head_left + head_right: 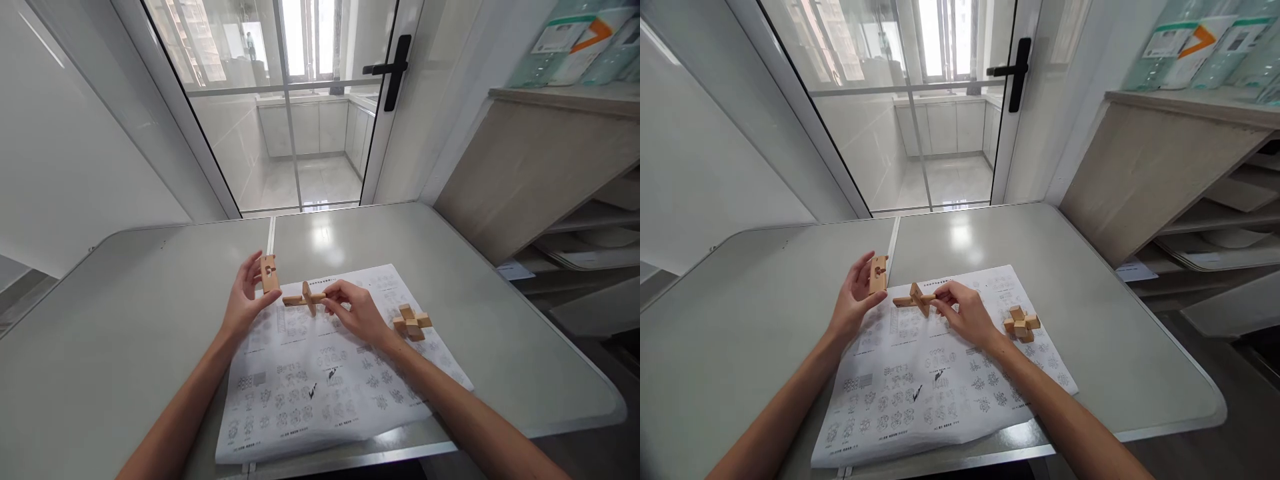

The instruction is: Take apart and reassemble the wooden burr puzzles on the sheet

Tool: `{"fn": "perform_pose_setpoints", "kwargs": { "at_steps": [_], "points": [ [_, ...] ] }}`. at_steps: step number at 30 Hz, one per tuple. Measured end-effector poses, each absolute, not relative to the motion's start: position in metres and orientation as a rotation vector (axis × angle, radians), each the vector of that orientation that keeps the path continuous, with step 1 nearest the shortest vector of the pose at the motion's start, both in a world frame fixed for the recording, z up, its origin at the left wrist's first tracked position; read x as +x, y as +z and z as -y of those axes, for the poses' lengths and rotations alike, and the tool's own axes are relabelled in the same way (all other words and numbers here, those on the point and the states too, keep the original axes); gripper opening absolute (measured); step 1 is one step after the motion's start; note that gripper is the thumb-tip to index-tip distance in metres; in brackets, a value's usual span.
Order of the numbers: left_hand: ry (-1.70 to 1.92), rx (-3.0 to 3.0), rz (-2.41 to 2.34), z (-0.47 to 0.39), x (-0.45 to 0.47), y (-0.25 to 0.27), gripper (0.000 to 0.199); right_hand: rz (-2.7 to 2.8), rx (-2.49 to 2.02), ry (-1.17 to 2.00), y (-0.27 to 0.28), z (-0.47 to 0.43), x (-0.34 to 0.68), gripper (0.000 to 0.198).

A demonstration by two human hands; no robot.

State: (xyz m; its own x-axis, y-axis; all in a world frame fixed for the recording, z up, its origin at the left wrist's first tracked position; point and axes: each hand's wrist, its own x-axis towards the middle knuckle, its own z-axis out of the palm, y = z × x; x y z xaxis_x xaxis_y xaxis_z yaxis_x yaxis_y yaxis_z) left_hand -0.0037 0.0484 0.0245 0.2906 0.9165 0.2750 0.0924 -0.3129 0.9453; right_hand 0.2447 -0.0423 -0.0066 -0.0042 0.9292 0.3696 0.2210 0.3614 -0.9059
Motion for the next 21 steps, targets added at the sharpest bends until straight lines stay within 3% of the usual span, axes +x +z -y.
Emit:
{"fn": "perform_pose_setpoints", "kwargs": {
  "at_steps": [8, 21],
  "points": [
    [0.764, 2.06, -1.403, -0.056, -0.058, 0.018, 0.087, 1.457, -1.119, 0.839, -0.006, 0.043, 0.241, 0.018],
    [0.583, 2.335, -1.365, -0.064, -0.068, 0.009, 0.075, 1.309, -1.157, 0.945, -0.001, 0.044, 0.243, 0.029]
  ]
}}
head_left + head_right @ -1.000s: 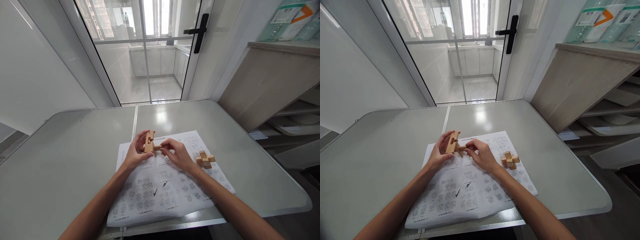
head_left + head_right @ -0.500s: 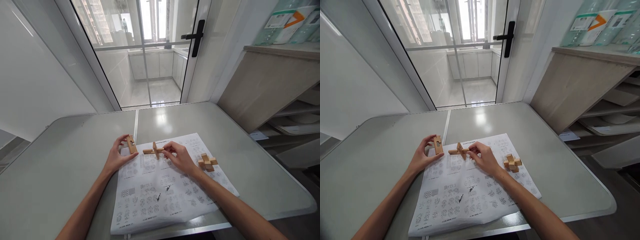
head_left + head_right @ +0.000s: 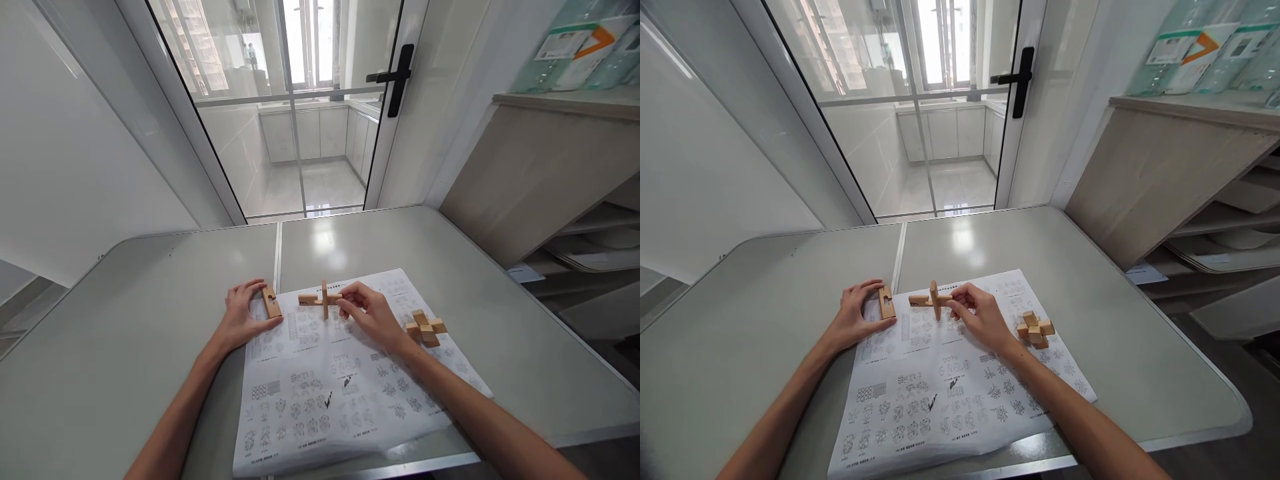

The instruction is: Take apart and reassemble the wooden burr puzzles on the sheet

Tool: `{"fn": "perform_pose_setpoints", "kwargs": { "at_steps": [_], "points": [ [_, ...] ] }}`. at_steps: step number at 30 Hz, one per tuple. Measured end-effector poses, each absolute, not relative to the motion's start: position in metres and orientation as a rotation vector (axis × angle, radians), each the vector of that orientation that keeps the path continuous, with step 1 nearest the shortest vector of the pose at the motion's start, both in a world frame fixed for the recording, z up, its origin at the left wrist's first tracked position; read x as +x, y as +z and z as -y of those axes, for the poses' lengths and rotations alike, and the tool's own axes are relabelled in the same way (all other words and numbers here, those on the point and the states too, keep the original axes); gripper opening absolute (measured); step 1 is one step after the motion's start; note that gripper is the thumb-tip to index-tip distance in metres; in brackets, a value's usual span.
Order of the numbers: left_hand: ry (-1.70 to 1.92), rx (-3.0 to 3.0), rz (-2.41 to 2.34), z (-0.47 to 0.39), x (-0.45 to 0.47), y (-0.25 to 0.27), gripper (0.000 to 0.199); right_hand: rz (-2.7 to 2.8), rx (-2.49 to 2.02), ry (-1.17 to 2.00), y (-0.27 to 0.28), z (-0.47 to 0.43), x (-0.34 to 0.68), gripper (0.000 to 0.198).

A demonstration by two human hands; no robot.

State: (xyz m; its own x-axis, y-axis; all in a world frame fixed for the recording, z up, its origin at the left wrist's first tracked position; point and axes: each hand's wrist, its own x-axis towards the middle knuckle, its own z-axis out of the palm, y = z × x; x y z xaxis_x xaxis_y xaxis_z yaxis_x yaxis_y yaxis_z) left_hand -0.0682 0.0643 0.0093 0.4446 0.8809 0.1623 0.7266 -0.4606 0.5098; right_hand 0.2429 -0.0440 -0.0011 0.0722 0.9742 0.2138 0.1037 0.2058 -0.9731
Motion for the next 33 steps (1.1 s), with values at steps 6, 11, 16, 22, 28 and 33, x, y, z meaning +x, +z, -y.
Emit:
{"fn": "perform_pose_setpoints", "kwargs": {
  "at_steps": [6, 11, 16, 22, 28, 33],
  "points": [
    [0.66, 2.472, -1.32, -0.058, -0.065, 0.011, 0.097, 1.257, -1.143, 0.997, 0.0, 0.045, 0.243, 0.031],
    [0.829, 2.612, -1.048, -0.029, -0.036, 0.021, 0.106, 1.213, -1.099, 1.074, 0.0, 0.045, 0.239, 0.032],
    [0.869, 2.645, -0.892, -0.006, -0.014, 0.019, 0.118, 1.257, -1.037, 1.144, 0.0, 0.049, 0.23, 0.033],
    [0.904, 2.564, -0.892, 0.001, -0.013, 0.014, 0.106, 1.279, -1.006, 1.231, -0.003, 0.053, 0.22, 0.036],
    [0.911, 2.596, -0.846, 0.003, -0.014, 0.014, 0.094, 1.285, -1.012, 1.266, -0.006, 0.052, 0.219, 0.037],
    [0.944, 2.664, -0.823, 0.0, -0.014, 0.016, 0.098, 1.297, -1.027, 1.286, -0.005, 0.05, 0.223, 0.036]
  ]
}}
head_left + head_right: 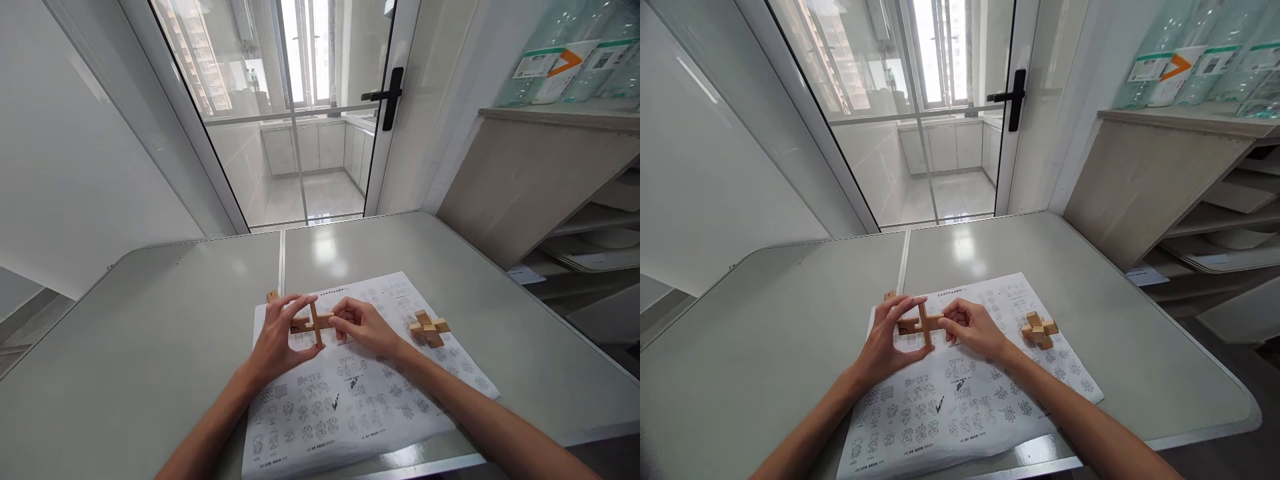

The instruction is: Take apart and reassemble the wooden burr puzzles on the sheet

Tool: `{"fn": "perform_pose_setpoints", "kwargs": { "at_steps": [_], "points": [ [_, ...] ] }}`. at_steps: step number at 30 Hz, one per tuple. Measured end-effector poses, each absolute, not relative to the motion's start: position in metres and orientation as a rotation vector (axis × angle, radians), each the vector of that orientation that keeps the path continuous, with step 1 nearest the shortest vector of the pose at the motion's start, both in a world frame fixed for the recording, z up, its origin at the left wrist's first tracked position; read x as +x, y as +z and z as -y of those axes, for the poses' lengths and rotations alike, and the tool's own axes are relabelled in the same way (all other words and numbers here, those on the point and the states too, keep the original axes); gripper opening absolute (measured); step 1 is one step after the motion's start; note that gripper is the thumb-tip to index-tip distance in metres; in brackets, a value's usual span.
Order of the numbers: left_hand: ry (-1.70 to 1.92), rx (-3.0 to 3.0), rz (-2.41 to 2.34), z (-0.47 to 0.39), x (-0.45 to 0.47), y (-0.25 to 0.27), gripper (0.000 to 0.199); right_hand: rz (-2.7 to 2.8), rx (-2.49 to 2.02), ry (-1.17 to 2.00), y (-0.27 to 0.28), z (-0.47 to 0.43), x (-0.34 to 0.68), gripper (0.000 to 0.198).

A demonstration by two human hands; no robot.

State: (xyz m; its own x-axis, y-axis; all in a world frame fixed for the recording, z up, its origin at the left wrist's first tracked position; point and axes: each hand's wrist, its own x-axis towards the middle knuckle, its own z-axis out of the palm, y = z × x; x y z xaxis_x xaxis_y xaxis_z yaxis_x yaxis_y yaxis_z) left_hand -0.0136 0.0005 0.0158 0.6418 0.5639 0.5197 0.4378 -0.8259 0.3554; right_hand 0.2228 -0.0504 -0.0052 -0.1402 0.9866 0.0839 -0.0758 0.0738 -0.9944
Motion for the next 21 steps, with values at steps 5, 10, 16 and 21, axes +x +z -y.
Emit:
{"fn": "perform_pose_setpoints", "kwargs": {
  "at_steps": [5, 10, 16, 21],
  "points": [
    [0.965, 2.697, -0.798, -0.002, -0.014, 0.018, 0.1, 1.345, -1.026, 1.278, -0.002, 0.048, 0.231, 0.033],
    [0.898, 2.67, -0.869, -0.001, -0.015, 0.016, 0.096, 1.365, -1.031, 1.299, 0.001, 0.046, 0.235, 0.036],
    [0.973, 2.696, -0.851, -0.005, -0.017, 0.014, 0.098, 1.371, -1.044, 1.286, 0.002, 0.047, 0.233, 0.037],
    [0.917, 2.665, -0.901, -0.006, -0.018, 0.015, 0.093, 1.372, -1.057, 1.29, 0.002, 0.046, 0.233, 0.038]
  ]
}}
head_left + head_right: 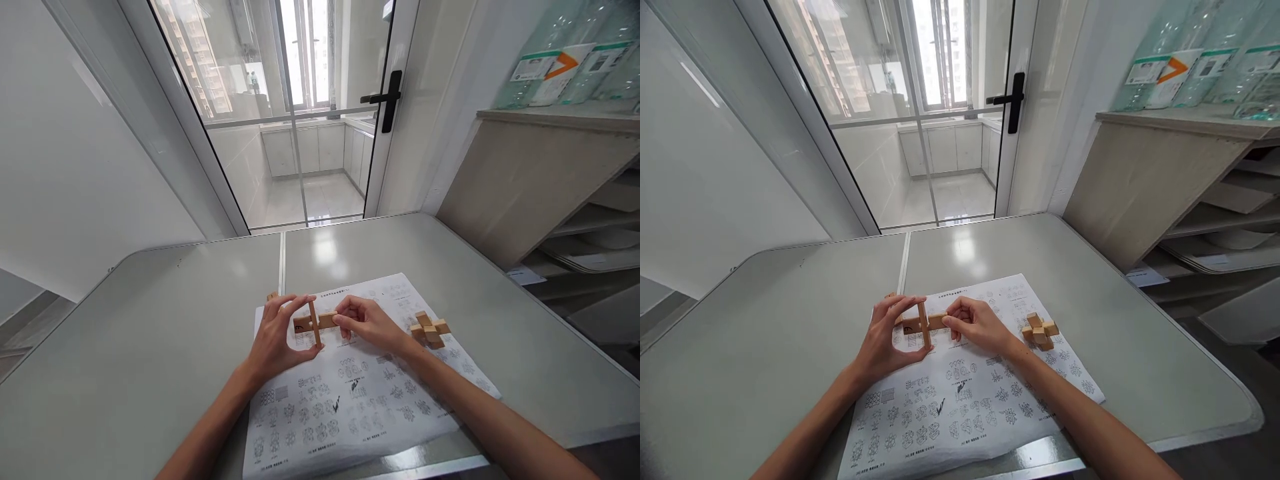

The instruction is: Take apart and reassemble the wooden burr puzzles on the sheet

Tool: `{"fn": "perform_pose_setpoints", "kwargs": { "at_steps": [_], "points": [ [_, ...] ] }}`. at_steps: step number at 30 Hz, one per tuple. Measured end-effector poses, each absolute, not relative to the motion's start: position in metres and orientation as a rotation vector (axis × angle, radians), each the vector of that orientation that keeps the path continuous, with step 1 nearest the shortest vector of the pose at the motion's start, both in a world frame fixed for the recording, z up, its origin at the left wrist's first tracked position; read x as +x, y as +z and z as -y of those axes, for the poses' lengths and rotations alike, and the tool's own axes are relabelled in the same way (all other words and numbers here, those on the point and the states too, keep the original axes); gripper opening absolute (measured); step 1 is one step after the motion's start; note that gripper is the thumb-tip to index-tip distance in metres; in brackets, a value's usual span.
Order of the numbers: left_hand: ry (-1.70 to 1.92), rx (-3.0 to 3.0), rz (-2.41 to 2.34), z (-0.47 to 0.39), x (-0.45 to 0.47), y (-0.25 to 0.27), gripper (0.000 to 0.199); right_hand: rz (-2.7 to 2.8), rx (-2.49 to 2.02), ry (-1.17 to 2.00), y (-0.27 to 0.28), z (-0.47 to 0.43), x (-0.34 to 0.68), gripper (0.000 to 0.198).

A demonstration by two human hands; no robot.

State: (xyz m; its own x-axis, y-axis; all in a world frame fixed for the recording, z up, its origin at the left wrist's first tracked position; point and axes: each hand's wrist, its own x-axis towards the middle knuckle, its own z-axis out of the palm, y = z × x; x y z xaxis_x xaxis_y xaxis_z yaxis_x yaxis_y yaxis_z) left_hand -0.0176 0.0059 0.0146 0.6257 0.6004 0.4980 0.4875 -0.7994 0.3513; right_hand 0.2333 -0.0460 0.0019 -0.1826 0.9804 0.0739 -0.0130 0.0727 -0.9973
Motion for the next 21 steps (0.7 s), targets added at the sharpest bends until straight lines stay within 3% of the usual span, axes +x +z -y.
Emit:
{"fn": "perform_pose_setpoints", "kwargs": {
  "at_steps": [21],
  "points": [
    [0.849, 2.636, -0.818, -0.009, -0.022, 0.025, 0.089, 1.435, -1.116, 1.266, 0.005, 0.043, 0.248, 0.037]
  ]
}}
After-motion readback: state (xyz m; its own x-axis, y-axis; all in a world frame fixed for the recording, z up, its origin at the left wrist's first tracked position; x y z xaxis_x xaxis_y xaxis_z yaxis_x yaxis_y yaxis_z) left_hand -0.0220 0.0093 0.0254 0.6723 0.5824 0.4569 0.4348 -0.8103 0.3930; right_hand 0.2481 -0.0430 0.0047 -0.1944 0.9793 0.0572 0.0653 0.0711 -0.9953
